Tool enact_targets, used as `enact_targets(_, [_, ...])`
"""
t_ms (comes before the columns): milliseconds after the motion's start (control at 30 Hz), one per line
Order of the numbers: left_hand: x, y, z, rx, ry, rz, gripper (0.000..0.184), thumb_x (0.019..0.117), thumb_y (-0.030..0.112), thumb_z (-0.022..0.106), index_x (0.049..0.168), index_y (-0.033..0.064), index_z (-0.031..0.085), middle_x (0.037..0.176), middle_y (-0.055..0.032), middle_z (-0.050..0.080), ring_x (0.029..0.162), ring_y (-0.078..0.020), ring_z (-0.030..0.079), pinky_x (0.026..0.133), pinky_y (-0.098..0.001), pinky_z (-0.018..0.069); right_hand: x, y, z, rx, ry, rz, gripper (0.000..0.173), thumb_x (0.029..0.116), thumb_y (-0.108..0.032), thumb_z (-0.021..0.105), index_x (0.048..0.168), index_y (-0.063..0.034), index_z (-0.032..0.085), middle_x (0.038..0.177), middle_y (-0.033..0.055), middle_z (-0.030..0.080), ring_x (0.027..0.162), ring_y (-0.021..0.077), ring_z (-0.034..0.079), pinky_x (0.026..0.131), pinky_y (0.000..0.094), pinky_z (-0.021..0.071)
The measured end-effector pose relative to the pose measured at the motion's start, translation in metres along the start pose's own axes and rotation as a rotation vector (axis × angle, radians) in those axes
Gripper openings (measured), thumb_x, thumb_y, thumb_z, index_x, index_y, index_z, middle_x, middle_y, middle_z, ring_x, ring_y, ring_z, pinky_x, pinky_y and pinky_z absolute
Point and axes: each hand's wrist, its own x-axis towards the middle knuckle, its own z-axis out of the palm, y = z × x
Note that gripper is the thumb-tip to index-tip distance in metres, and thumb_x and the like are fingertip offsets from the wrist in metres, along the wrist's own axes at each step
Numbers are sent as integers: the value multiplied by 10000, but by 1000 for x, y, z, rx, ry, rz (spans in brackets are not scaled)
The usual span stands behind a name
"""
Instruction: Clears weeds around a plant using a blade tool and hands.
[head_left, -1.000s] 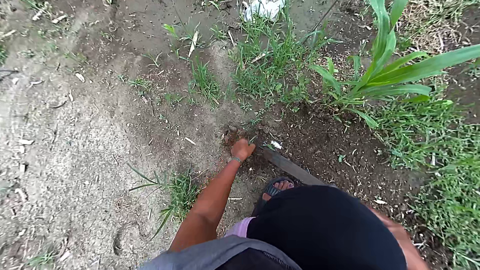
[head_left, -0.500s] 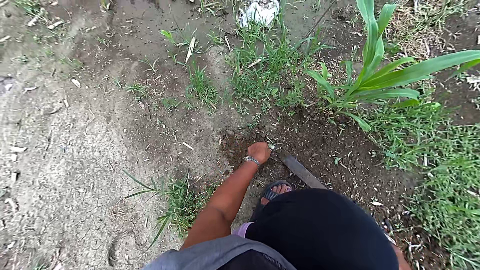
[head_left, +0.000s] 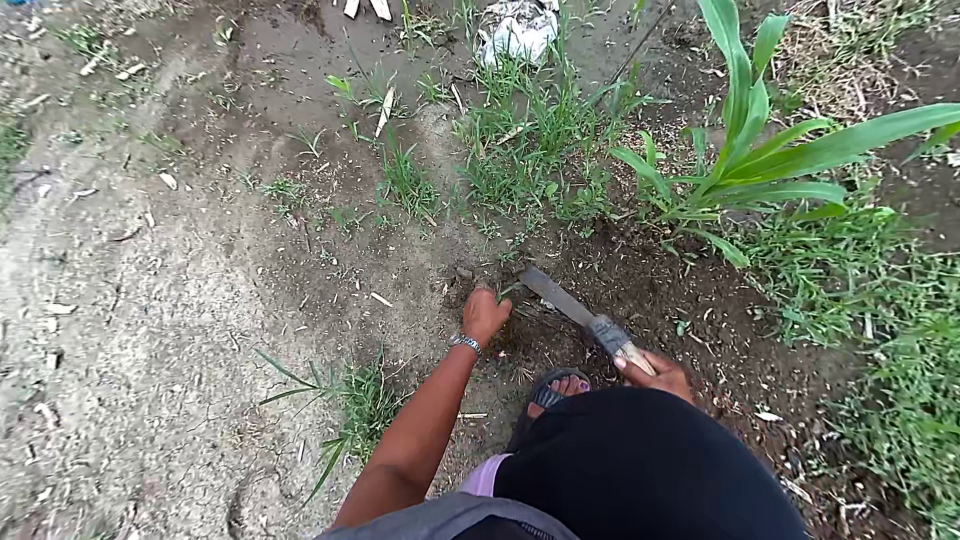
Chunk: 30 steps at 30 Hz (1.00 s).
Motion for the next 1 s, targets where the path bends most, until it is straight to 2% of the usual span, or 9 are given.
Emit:
enact_targets(67, [15,6,-4,-80,87,-20,349,980,251,663,1077,-85,672,1008,-268,692,994,-406,686,905,-584,531,-4,10,3,15,6,-18,336,909,-45,742,1211,69,652,803,44,701,615,29,614,626,219,558])
enact_targets(200, [59,27,2,-41,105,-126,854,962,571,670,1478,-57,406,1191,-317,674,1158,-479,657,985,-644,514,-9,17,5,-74,48,-82,426,834,-86,809,1217,47,676,950,104,746,784,51,689,783,247,585])
enact_targets(300, [84,42,13,157,101,-100,706,1059,586,457,1430,-13,499,1198,-289,692,1152,-461,673,944,-645,530,-12,15,5,-151,46,-123,531,798,-125,843,1271,34,662,1057,134,750,908,96,718,891,284,583])
enact_targets(400, [88,33,17,251,83,-43,448,1104,376,446,1282,9,629,1166,-273,703,1113,-453,687,900,-637,543,-24,11,-9,-209,49,-165,576,816,-177,845,1304,53,645,1151,170,735,1028,134,716,983,312,555])
enact_targets(500, [70,10,10,308,-33,-29,412,1078,330,477,1286,22,654,1227,-263,695,1181,-444,664,959,-640,515,-54,4,-40,-118,99,-168,484,796,-134,759,1229,66,678,1053,89,761,918,33,713,876,222,576])
enact_targets(633, [40,-15,4,287,-94,56,383,1045,280,538,1238,-23,670,1257,-280,666,1197,-441,646,990,-618,500,-82,-5,-68,234,82,26,294,886,64,540,1165,20,624,638,-59,676,499,39,617,511,210,555])
enact_targets(767, [58,-3,-3,-99,115,67,396,1007,152,628,1304,-101,563,1158,-323,670,1117,-466,668,990,-611,517,-36,-14,-26,86,79,38,307,954,-52,633,1237,66,619,695,7,657,540,58,596,542,229,538])
enact_targets(867, [85,29,-2,-140,147,92,499,1084,255,550,1500,4,432,1164,-334,675,1108,-509,671,962,-658,523,-7,-25,14,19,75,-33,279,927,-76,713,1170,54,670,661,28,666,494,60,577,498,234,518])
enact_targets(1000, [111,57,13,-5,153,83,531,1087,405,521,1499,72,480,1171,-313,688,1126,-509,663,930,-675,519,-11,-20,24,59,93,-29,298,914,-15,715,1195,65,657,716,47,678,536,54,593,539,223,534])
